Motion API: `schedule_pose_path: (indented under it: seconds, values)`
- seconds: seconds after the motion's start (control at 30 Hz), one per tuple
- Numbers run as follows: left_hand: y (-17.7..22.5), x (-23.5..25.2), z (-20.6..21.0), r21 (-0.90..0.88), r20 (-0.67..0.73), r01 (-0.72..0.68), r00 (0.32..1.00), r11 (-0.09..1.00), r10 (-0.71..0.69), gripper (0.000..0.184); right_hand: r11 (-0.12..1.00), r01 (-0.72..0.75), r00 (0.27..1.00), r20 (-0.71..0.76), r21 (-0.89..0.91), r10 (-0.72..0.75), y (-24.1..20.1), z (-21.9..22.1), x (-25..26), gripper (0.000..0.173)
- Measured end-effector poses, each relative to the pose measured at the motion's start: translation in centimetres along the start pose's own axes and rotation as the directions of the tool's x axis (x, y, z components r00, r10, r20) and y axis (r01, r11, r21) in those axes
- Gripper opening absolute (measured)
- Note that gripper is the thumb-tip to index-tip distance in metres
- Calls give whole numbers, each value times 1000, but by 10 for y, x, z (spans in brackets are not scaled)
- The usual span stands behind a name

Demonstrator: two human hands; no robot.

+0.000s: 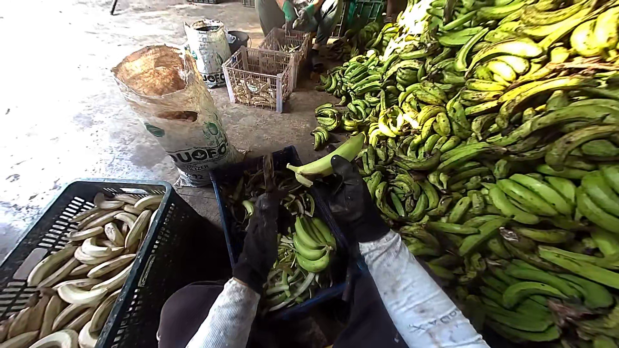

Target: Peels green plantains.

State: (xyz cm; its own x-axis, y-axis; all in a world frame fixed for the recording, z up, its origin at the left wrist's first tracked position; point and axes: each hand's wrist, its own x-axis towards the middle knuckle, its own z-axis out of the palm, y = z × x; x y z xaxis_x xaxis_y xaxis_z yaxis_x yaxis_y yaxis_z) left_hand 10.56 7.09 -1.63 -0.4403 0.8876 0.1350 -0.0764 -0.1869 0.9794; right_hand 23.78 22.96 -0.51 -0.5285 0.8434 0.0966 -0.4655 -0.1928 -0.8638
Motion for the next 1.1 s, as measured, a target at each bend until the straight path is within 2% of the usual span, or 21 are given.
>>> schedule_pose_path:
  seconds: [0.07, 0.1, 0.17, 0.23, 0.27, 0.3, 0.33, 0.4, 0.43, 0.47, 0.53, 0.6, 0.67, 0.8, 0.87, 0.93, 1.03, 1.1]
  values:
    - [1, -4, 9, -77, 33, 123, 992, 989, -121, 59, 993, 64, 998, 16, -97, -62, 1, -2, -3, 58]
    - [5, -6, 13, -121, 38, 139, 990, 983, -135, 57, 982, 96, 995, 14, -165, -95, -1, 0, -5, 59]
    - [14, -8, 19, -222, 42, 39, 999, 974, -31, 57, 957, 157, 988, 40, -244, -151, -2, 2, -7, 50]
    - [31, -10, 25, -300, 24, -61, 997, 952, 71, 57, 943, 198, 980, 85, -269, -181, -3, 2, -9, 49]
    - [35, -11, 29, -300, 8, -64, 998, 952, 69, 55, 942, 206, 978, 99, -266, -185, -2, 2, -10, 49]
    - [32, -11, 34, -272, -16, 6, 1000, 962, -11, 51, 947, 205, 977, 117, -249, -181, -3, 3, -10, 50]
    - [18, -12, 34, -206, -13, 153, 987, 967, -159, 49, 962, 196, 977, 125, -188, -174, -3, 4, -10, 49]
    - [-20, -20, 26, -117, 39, 495, 868, 861, -494, 56, 984, 174, 975, 152, -48, -165, -2, 5, -10, 46]
    - [-33, -22, 23, -157, 61, 568, 822, 808, -566, 58, 988, 153, 973, 171, 31, -156, -4, 3, -4, 44]
    - [-37, -24, 23, -187, 81, 587, 808, 787, -583, 58, 989, 115, 974, 186, 92, -130, -7, -1, 1, 44]
    - [-30, -27, 23, -138, 101, 521, 853, 842, -512, 60, 969, -3, 981, 188, 247, -45, -8, -8, 2, 47]
    - [-19, -22, 20, -56, 118, 407, 910, 912, -398, 60, 940, -96, 991, 117, 327, 60, -16, -5, 4, 47]
    - [-15, -19, 16, 31, 123, 295, 947, 955, -297, 57, 955, -154, 987, 1, 253, 159, -19, 0, 6, 47]
    - [-3, -23, 17, 309, 109, 82, 987, 947, -121, 55, 946, -303, 952, -14, 117, 307, -14, -3, 4, 40]
    - [-4, -20, 13, 495, 146, -65, 989, 867, -9, 58, 942, -323, 945, -21, 86, 326, -14, -3, 2, 40]
    - [-1, -16, 7, 679, 211, -195, 975, 708, 65, 62, 942, -333, 941, -46, 28, 334, -10, -6, -1, 43]
    - [17, -13, 6, 830, 293, -292, 953, 476, 74, 57, 947, -322, 946, -47, 2, 322, -4, -12, -8, 44]
    - [22, -11, 7, 856, 300, -290, 953, 429, 44, 52, 946, -322, 946, -35, 49, 323, -2, -7, -10, 42]
